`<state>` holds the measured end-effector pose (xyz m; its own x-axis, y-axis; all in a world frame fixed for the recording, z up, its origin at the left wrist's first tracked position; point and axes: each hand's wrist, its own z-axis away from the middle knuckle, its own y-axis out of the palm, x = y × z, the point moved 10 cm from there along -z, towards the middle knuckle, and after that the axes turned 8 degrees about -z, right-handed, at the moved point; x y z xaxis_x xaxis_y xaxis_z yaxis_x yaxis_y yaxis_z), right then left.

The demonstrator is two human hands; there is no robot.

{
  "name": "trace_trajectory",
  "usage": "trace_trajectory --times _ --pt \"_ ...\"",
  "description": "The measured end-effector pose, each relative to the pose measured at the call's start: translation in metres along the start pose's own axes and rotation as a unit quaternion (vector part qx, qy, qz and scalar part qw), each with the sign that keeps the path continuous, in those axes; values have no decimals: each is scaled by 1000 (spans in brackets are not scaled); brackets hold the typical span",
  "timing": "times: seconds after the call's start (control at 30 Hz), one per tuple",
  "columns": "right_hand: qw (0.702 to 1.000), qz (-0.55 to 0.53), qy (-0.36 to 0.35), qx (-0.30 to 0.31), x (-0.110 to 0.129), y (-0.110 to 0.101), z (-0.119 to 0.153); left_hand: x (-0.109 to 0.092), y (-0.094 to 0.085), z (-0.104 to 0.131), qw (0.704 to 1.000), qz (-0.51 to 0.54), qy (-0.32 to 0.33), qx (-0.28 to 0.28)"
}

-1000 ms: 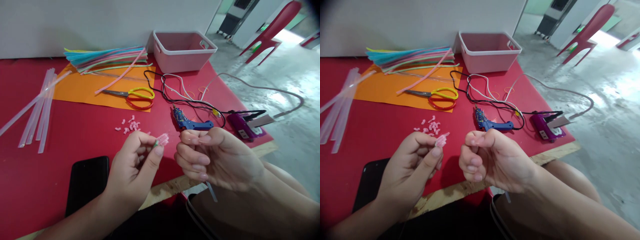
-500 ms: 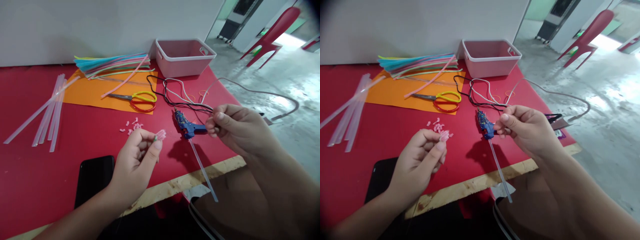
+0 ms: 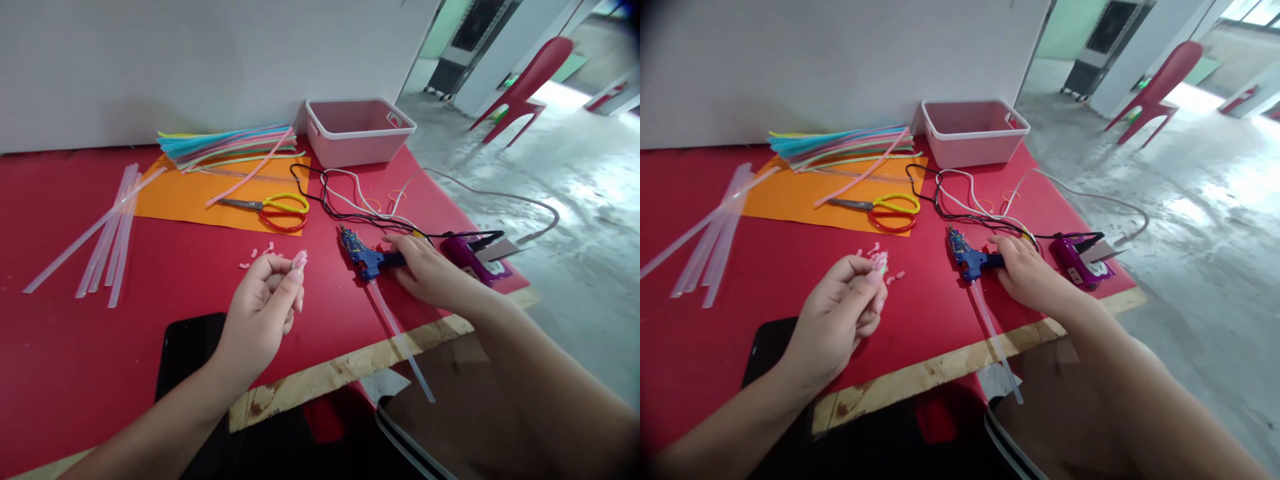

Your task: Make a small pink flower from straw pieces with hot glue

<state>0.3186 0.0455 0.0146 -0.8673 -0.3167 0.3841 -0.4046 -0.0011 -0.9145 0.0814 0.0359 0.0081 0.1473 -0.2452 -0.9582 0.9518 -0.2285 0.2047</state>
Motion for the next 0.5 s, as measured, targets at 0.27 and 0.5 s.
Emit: trace_trajectory --times 0.27,0.5 --pt "996 -37 18 -77 -12 -3 -2 -2 3 -1 1000 1 1 1" --pt "994 -63 -47 -70 0 -7 -4 -4 6 1 1000 -6 -3 7"
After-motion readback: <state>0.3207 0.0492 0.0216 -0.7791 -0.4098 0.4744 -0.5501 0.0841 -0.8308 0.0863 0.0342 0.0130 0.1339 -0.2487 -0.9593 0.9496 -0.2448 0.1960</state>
